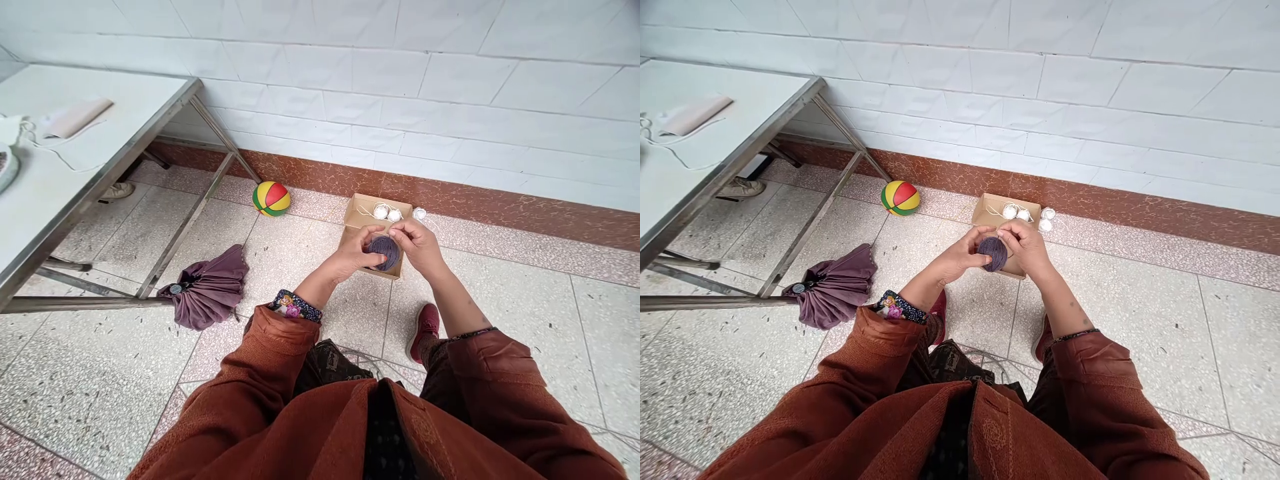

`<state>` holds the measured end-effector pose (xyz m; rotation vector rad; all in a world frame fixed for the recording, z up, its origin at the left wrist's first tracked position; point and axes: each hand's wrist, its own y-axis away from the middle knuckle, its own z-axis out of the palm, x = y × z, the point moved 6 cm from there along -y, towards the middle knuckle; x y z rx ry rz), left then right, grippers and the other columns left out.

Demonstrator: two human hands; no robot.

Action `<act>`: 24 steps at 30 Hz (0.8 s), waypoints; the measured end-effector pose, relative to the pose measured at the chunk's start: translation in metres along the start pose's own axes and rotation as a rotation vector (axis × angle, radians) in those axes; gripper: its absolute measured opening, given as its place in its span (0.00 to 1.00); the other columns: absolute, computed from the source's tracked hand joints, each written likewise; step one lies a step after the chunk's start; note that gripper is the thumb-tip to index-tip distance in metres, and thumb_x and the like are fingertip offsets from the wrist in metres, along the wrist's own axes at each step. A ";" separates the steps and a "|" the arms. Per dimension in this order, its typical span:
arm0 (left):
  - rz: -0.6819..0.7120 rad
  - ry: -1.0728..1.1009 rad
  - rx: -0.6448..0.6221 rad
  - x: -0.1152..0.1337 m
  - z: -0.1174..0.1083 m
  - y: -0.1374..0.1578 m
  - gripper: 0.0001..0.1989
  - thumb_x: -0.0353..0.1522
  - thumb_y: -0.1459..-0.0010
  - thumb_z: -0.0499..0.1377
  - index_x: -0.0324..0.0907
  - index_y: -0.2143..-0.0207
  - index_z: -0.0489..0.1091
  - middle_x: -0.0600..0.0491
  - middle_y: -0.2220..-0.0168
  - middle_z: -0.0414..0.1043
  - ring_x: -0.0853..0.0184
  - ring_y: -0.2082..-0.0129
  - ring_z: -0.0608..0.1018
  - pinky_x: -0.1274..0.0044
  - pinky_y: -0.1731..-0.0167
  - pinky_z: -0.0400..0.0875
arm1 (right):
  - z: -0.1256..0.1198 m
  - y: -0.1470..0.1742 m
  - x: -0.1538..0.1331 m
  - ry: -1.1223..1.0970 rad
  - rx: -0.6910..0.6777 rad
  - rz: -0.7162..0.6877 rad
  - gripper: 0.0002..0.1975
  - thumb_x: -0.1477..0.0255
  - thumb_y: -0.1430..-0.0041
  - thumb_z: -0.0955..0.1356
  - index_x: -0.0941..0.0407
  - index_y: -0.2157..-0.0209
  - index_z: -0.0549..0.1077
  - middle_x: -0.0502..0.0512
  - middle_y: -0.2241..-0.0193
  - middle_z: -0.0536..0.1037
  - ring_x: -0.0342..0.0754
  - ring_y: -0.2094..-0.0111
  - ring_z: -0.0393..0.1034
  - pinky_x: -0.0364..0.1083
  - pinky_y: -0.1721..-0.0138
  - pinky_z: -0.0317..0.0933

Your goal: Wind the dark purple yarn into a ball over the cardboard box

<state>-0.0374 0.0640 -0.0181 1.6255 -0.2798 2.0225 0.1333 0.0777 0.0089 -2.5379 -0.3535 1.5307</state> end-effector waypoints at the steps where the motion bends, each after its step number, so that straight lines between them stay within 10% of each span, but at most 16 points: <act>1: 0.011 0.069 -0.035 0.002 0.003 0.001 0.37 0.35 0.54 0.75 0.47 0.40 0.71 0.48 0.49 0.76 0.61 0.51 0.78 0.68 0.51 0.74 | 0.001 0.000 0.005 0.014 0.013 0.013 0.12 0.59 0.31 0.70 0.50 0.67 0.77 0.54 0.67 0.80 0.54 0.62 0.73 0.53 0.55 0.67; 8: 0.086 0.261 0.178 0.011 -0.015 -0.003 0.27 0.40 0.51 0.74 0.44 0.51 0.73 0.48 0.50 0.77 0.61 0.51 0.79 0.70 0.51 0.75 | 0.033 0.008 0.015 0.049 -0.205 0.031 0.09 0.65 0.32 0.69 0.51 0.65 0.78 0.54 0.66 0.81 0.52 0.63 0.74 0.50 0.59 0.66; 15: 0.059 -0.130 0.439 0.008 -0.035 -0.005 0.25 0.34 0.55 0.73 0.42 0.53 0.73 0.49 0.54 0.77 0.62 0.53 0.77 0.67 0.47 0.72 | 0.036 0.018 -0.020 -0.104 -0.433 -0.040 0.13 0.59 0.30 0.70 0.52 0.65 0.80 0.51 0.69 0.79 0.47 0.68 0.70 0.48 0.62 0.64; 24: -0.016 -0.017 0.046 0.003 -0.005 -0.001 0.30 0.32 0.55 0.74 0.44 0.48 0.74 0.50 0.54 0.76 0.63 0.54 0.77 0.70 0.52 0.73 | -0.001 0.001 -0.012 -0.038 -0.011 -0.038 0.11 0.61 0.32 0.71 0.49 0.67 0.79 0.53 0.67 0.80 0.53 0.61 0.73 0.54 0.53 0.67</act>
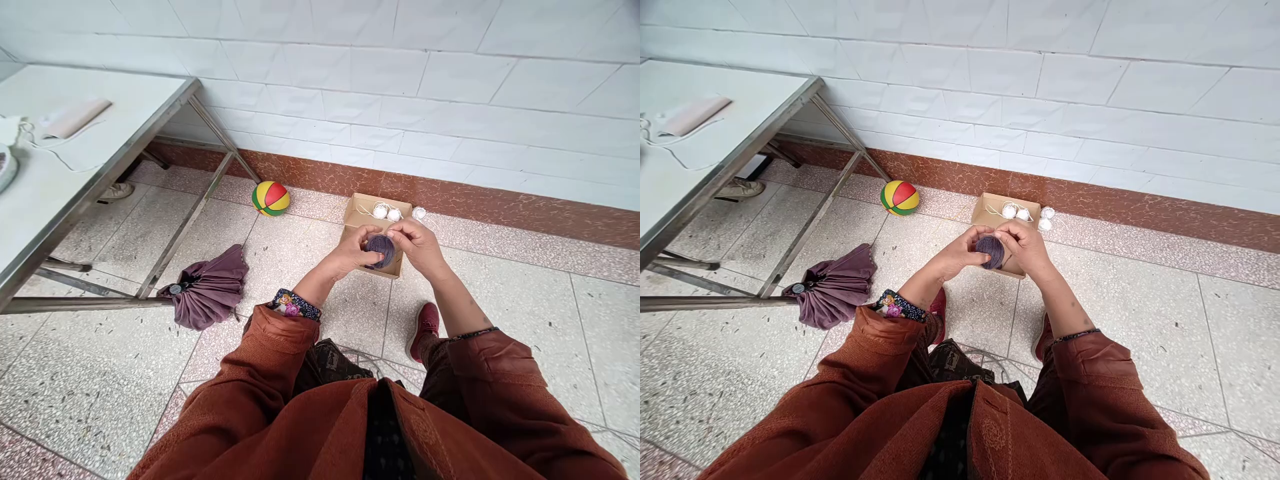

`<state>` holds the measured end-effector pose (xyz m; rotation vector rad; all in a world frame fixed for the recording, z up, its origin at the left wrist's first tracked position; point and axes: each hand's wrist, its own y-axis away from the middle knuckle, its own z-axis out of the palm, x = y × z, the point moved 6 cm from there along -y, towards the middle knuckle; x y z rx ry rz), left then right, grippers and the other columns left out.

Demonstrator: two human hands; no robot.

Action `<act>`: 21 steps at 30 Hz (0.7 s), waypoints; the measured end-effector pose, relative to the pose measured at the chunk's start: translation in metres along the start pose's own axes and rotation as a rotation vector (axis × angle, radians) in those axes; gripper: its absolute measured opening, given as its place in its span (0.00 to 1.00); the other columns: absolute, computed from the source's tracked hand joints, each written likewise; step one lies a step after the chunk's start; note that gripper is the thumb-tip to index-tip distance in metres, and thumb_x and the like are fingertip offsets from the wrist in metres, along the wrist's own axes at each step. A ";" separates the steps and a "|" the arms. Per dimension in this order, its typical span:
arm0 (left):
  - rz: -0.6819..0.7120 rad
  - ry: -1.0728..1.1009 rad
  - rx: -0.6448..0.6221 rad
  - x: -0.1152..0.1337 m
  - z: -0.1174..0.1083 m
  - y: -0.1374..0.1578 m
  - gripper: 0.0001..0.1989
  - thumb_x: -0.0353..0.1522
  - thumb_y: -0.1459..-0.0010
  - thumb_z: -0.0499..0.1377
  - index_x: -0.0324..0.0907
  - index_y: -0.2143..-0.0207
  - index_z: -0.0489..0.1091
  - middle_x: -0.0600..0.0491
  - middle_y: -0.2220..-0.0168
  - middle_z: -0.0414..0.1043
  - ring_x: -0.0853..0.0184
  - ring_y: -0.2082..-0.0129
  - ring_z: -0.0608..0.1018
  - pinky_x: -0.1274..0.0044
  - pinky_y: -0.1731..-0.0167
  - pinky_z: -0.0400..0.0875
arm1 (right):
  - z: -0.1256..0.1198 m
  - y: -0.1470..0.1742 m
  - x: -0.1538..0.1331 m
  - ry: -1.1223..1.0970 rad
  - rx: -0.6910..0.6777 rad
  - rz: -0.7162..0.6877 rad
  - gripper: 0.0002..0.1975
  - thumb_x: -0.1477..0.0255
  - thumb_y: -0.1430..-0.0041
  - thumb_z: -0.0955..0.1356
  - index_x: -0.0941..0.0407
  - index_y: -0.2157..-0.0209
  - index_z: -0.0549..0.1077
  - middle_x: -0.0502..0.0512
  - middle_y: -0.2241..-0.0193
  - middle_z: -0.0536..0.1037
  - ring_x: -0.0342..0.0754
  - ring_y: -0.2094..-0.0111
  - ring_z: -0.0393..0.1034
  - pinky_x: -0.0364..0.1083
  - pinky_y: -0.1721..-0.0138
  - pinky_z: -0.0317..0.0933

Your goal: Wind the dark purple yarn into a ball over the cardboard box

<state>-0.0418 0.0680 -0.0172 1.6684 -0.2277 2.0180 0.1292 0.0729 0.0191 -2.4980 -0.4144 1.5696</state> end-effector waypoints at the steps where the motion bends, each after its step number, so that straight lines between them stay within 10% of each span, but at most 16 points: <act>1: 0.002 0.045 -0.032 0.001 0.002 0.001 0.32 0.33 0.55 0.74 0.45 0.46 0.74 0.50 0.53 0.76 0.63 0.53 0.77 0.71 0.53 0.73 | 0.001 0.000 0.005 0.016 0.011 0.021 0.10 0.61 0.32 0.71 0.50 0.67 0.79 0.53 0.67 0.80 0.54 0.61 0.73 0.54 0.54 0.67; 6: 0.044 0.265 -0.069 0.009 0.005 0.003 0.32 0.38 0.53 0.75 0.47 0.45 0.73 0.48 0.47 0.76 0.62 0.51 0.79 0.72 0.55 0.76 | 0.013 0.003 0.026 0.045 -0.006 0.138 0.09 0.64 0.33 0.68 0.51 0.67 0.77 0.53 0.69 0.79 0.52 0.66 0.71 0.51 0.61 0.64; 15: 0.064 0.053 0.361 0.007 -0.029 -0.005 0.25 0.35 0.52 0.71 0.43 0.52 0.71 0.50 0.54 0.78 0.64 0.55 0.78 0.71 0.53 0.74 | 0.037 0.015 -0.002 -0.118 -0.393 0.061 0.13 0.59 0.32 0.71 0.52 0.67 0.78 0.49 0.71 0.76 0.45 0.71 0.65 0.46 0.66 0.60; 21: 0.035 -0.230 0.250 0.002 -0.020 -0.006 0.28 0.32 0.55 0.73 0.42 0.50 0.72 0.50 0.54 0.78 0.62 0.55 0.78 0.66 0.47 0.73 | 0.010 0.006 -0.004 -0.243 -0.159 0.057 0.13 0.57 0.33 0.73 0.51 0.65 0.79 0.49 0.71 0.76 0.46 0.70 0.65 0.47 0.65 0.61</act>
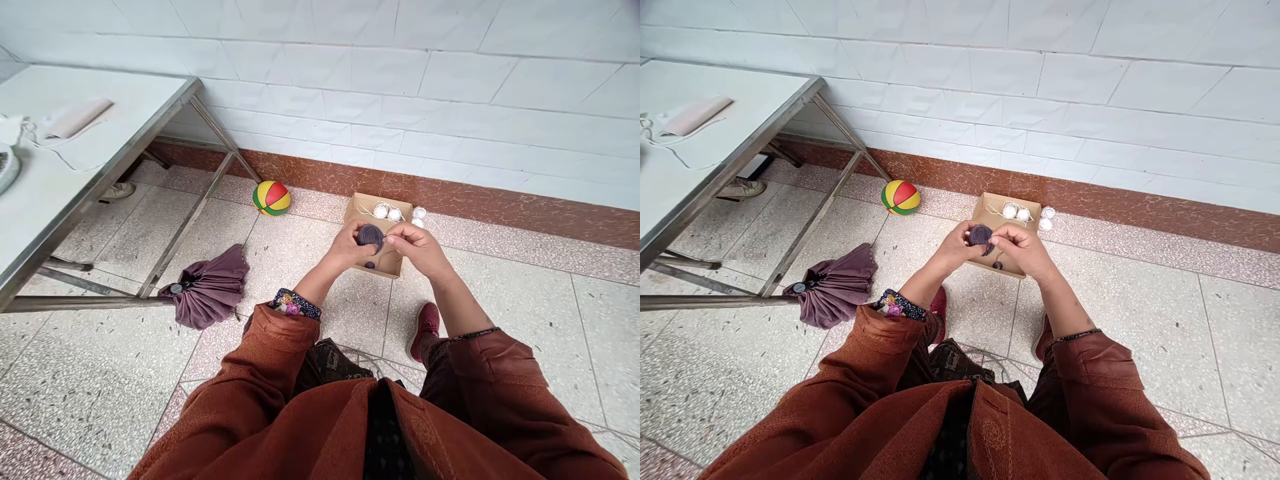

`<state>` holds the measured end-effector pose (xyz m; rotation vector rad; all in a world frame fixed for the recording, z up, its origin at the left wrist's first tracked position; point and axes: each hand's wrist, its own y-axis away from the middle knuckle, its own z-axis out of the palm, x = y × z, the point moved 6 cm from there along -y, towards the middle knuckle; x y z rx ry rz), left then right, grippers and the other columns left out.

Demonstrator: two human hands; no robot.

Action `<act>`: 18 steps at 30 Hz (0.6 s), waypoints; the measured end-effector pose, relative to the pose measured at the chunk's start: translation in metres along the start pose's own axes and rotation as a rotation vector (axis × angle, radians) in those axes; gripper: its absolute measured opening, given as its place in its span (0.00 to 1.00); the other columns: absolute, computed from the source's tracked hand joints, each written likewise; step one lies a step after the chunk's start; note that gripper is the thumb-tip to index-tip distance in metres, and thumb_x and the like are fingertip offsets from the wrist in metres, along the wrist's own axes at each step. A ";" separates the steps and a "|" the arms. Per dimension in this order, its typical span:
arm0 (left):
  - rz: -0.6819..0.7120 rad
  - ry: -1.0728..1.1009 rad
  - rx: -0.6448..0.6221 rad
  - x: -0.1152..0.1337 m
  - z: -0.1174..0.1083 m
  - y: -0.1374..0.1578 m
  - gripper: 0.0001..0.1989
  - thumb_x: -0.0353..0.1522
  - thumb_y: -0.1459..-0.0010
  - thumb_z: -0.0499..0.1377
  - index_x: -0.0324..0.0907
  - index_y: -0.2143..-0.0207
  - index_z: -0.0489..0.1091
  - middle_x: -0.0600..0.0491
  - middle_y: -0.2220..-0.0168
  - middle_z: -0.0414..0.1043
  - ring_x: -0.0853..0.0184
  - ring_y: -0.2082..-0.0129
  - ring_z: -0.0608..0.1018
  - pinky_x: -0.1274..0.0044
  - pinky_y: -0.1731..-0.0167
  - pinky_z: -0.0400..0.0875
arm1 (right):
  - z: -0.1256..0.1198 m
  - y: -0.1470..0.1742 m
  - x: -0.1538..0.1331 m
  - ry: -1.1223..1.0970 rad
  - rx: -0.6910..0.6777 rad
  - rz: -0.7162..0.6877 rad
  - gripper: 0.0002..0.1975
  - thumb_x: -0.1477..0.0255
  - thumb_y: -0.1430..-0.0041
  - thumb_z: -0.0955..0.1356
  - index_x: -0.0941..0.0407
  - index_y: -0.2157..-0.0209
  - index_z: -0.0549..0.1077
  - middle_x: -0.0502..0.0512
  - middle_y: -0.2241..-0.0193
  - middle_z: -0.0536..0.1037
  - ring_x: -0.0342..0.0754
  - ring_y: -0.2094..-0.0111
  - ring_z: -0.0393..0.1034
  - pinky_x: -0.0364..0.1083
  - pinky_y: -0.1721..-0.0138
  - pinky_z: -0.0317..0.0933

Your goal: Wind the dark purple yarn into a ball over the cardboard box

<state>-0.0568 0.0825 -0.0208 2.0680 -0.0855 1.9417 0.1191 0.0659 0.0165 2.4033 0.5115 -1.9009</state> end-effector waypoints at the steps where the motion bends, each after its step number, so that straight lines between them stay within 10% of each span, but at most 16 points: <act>1: -0.011 -0.004 -0.065 -0.002 0.005 0.001 0.30 0.31 0.55 0.73 0.42 0.48 0.72 0.50 0.54 0.78 0.62 0.55 0.78 0.65 0.48 0.73 | -0.005 -0.001 0.001 0.020 0.054 -0.014 0.12 0.58 0.33 0.73 0.51 0.65 0.79 0.50 0.70 0.77 0.47 0.69 0.66 0.48 0.64 0.62; 9: 0.046 0.356 -0.354 0.006 0.025 0.011 0.38 0.34 0.54 0.76 0.49 0.39 0.72 0.48 0.46 0.77 0.59 0.47 0.77 0.67 0.45 0.71 | -0.012 -0.006 0.027 0.245 0.237 -0.002 0.12 0.60 0.32 0.70 0.51 0.67 0.78 0.52 0.69 0.79 0.51 0.66 0.71 0.50 0.59 0.65; 18: -0.009 0.381 0.033 -0.005 -0.001 -0.004 0.23 0.34 0.50 0.72 0.43 0.51 0.74 0.49 0.53 0.79 0.63 0.53 0.80 0.69 0.49 0.75 | 0.016 0.000 0.029 0.297 -0.063 0.000 0.10 0.68 0.34 0.70 0.52 0.71 0.75 0.52 0.70 0.77 0.48 0.67 0.70 0.48 0.62 0.63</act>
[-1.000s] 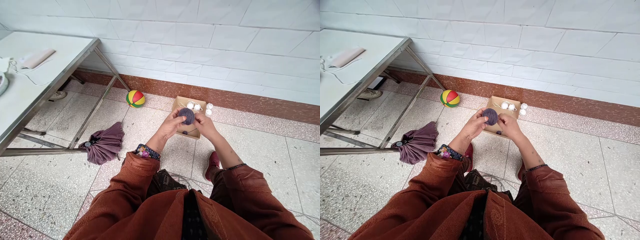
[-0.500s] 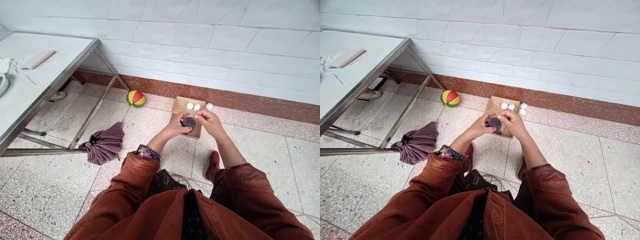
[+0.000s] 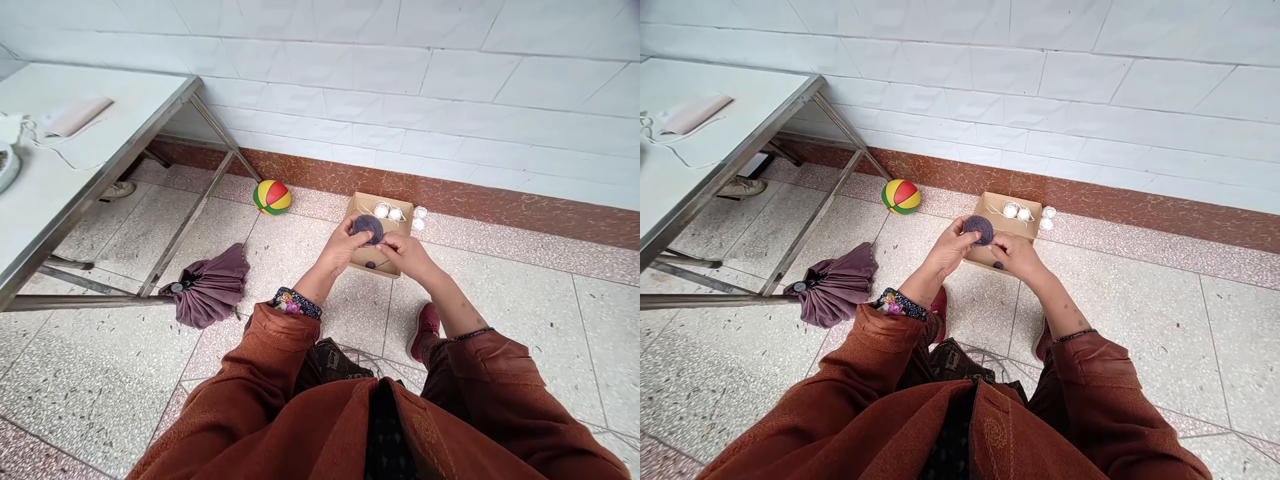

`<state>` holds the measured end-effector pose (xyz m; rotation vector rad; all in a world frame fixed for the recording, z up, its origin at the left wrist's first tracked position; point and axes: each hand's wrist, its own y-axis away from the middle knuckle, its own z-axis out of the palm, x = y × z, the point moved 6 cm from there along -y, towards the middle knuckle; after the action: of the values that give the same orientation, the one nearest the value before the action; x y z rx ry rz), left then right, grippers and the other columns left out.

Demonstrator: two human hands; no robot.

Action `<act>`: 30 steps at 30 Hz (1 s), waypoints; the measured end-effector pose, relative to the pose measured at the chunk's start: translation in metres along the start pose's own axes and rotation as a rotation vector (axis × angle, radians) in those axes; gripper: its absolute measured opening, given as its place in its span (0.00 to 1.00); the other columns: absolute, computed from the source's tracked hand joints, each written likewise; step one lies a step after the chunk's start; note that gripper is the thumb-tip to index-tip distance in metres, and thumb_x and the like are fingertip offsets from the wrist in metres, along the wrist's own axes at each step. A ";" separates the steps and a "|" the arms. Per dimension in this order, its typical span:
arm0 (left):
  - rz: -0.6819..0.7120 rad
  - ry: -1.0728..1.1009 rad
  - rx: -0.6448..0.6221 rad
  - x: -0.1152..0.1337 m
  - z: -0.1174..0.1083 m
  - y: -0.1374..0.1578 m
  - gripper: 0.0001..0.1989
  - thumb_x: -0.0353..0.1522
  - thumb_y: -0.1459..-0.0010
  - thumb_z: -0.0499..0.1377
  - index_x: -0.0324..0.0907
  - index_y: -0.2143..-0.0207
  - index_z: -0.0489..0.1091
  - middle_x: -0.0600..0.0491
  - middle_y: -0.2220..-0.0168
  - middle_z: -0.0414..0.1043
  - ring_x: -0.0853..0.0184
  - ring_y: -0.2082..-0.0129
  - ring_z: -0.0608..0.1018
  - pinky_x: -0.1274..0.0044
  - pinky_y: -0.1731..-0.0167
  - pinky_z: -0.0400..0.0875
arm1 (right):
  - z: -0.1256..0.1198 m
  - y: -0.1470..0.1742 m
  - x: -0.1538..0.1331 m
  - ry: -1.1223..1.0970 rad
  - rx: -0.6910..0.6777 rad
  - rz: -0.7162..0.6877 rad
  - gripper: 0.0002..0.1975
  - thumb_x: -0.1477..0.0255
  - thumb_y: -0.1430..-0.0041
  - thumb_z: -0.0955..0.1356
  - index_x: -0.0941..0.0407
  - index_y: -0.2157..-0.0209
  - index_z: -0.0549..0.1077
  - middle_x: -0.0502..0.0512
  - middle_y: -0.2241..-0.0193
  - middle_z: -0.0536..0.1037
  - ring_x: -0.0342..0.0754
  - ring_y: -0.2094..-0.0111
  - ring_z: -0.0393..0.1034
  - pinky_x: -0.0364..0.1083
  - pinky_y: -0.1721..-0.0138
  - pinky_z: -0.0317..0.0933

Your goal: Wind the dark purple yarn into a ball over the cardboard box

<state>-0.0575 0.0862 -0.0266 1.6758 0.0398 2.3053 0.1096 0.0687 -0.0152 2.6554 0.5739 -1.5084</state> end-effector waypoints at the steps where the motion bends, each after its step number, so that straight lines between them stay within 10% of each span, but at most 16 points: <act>1: 0.004 -0.051 0.028 0.000 -0.002 -0.001 0.23 0.34 0.50 0.71 0.42 0.51 0.73 0.49 0.53 0.79 0.62 0.54 0.80 0.68 0.49 0.75 | 0.002 0.001 -0.004 -0.022 -0.043 -0.002 0.10 0.67 0.34 0.70 0.52 0.70 0.76 0.51 0.70 0.78 0.47 0.68 0.69 0.47 0.62 0.63; 9: 0.065 -0.426 -0.013 0.003 0.004 0.001 0.29 0.33 0.56 0.73 0.42 0.50 0.72 0.48 0.52 0.77 0.62 0.54 0.78 0.66 0.48 0.72 | -0.020 0.004 -0.019 -0.251 0.051 0.014 0.12 0.58 0.33 0.72 0.51 0.64 0.81 0.51 0.69 0.80 0.47 0.69 0.69 0.48 0.64 0.64; 18: -0.067 -0.086 -0.386 -0.002 0.027 0.016 0.31 0.35 0.55 0.76 0.45 0.48 0.71 0.51 0.53 0.77 0.64 0.54 0.78 0.68 0.49 0.72 | -0.032 -0.001 0.007 0.036 0.316 0.018 0.09 0.63 0.32 0.70 0.50 0.67 0.78 0.54 0.66 0.81 0.53 0.62 0.75 0.52 0.56 0.68; 30: 0.046 -0.089 0.063 0.004 -0.004 -0.003 0.28 0.33 0.53 0.73 0.43 0.50 0.70 0.48 0.51 0.78 0.62 0.51 0.79 0.67 0.46 0.73 | 0.006 0.003 -0.007 -0.029 -0.102 0.001 0.09 0.66 0.32 0.70 0.52 0.68 0.79 0.51 0.69 0.81 0.48 0.69 0.72 0.47 0.63 0.64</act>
<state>-0.0616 0.0909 -0.0245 1.8263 0.0561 2.2822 0.1028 0.0622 -0.0134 2.5533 0.6294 -1.4732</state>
